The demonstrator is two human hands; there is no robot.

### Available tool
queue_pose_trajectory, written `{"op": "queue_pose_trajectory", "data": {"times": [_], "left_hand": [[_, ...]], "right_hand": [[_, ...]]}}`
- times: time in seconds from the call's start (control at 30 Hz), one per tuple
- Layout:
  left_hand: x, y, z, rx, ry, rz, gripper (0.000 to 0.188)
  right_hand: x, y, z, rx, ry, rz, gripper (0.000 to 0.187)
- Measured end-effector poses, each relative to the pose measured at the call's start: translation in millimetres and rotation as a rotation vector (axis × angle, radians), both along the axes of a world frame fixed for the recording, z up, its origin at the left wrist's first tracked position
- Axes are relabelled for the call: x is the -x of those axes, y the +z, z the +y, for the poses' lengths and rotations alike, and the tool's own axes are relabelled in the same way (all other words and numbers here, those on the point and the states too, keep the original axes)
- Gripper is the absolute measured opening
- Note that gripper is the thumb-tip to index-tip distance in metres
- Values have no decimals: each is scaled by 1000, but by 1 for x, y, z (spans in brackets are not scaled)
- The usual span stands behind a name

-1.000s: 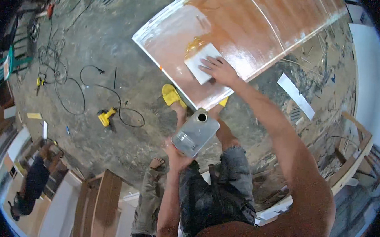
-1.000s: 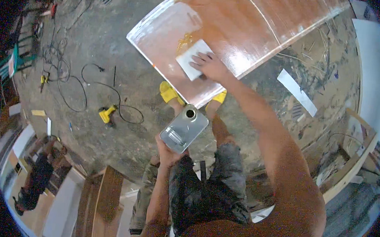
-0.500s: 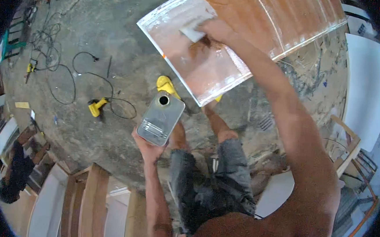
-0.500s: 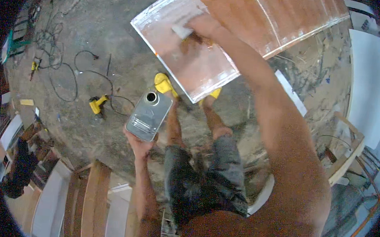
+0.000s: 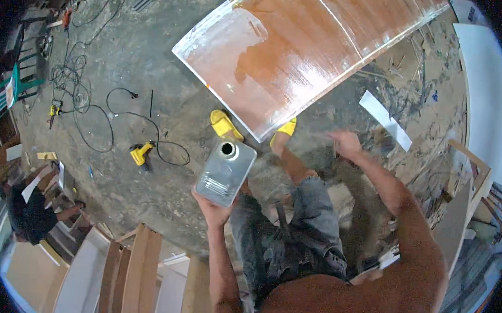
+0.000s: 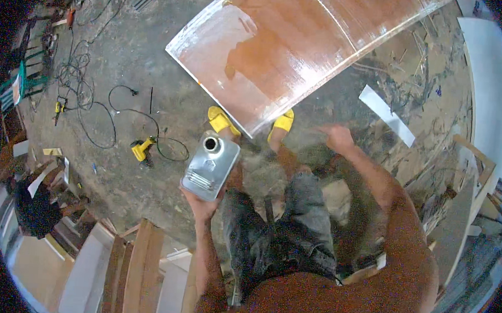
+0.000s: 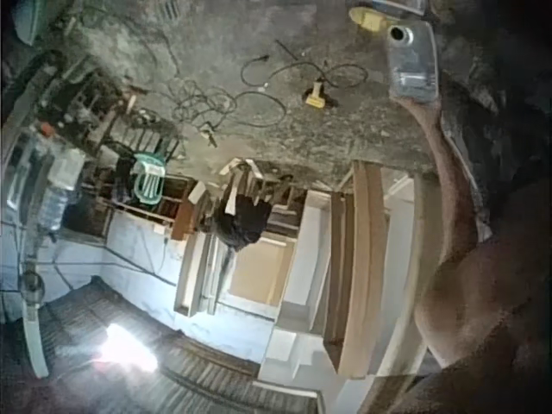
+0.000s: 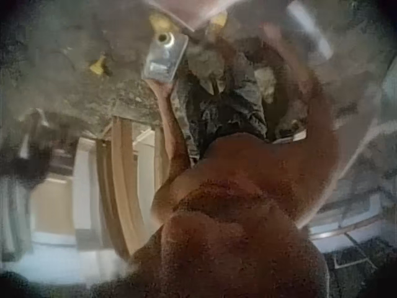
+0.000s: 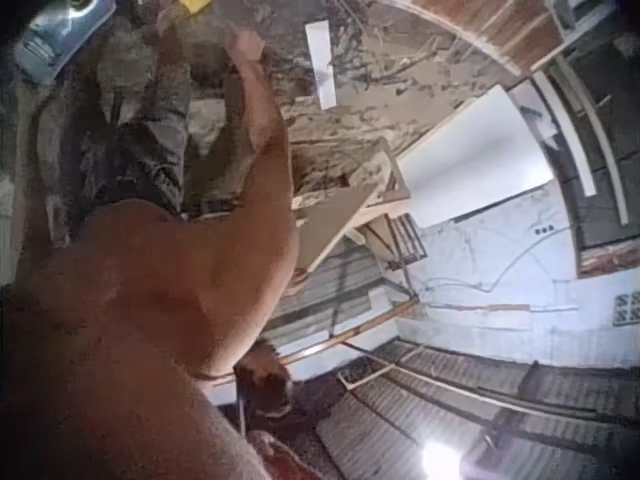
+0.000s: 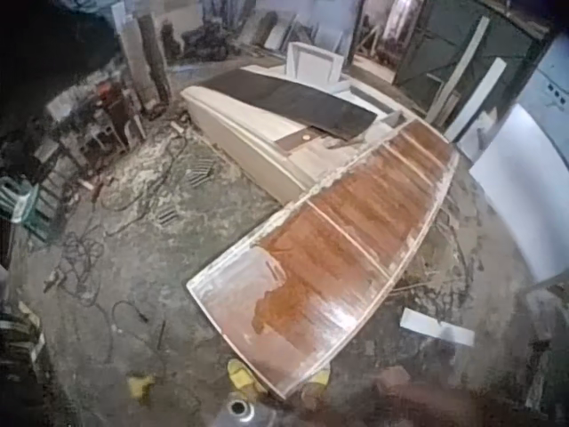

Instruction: The person spreads adhesive onto a wooden board using a small flat applicator, repeatedly dipping the applicator into a metal can of glue and wiping it across the board surface.

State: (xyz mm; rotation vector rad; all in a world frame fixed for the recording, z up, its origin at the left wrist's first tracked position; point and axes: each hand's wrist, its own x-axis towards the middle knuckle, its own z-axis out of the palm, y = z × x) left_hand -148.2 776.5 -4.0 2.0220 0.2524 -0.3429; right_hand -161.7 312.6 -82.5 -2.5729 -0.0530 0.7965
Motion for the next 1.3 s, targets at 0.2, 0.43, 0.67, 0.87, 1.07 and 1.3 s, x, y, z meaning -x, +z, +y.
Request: {"op": "queue_pose_trajectory", "data": {"times": [0.2,0.43,0.67,0.87,1.07,1.3], "left_hand": [[16,10,3,85,-165,153,100],[-3,15,25,261,-92,205,113],[-5,0,176,-74,-128,54,109],[-23,-18,296,-22,76,55,110],[-27,-42,427,-32,237,32,102],[-65,2,338,-590,-66,-46,105]], "right_hand": [[-133,8,79,-278,-89,-435,53],[-190,-83,184,262,129,-483,51],[-207,-48,205,-248,-345,-578,46],[-274,-46,227,286,-438,-259,30],[-230,-36,357,160,-150,30,47],[-178,-24,313,21,-166,-346,53]]}}
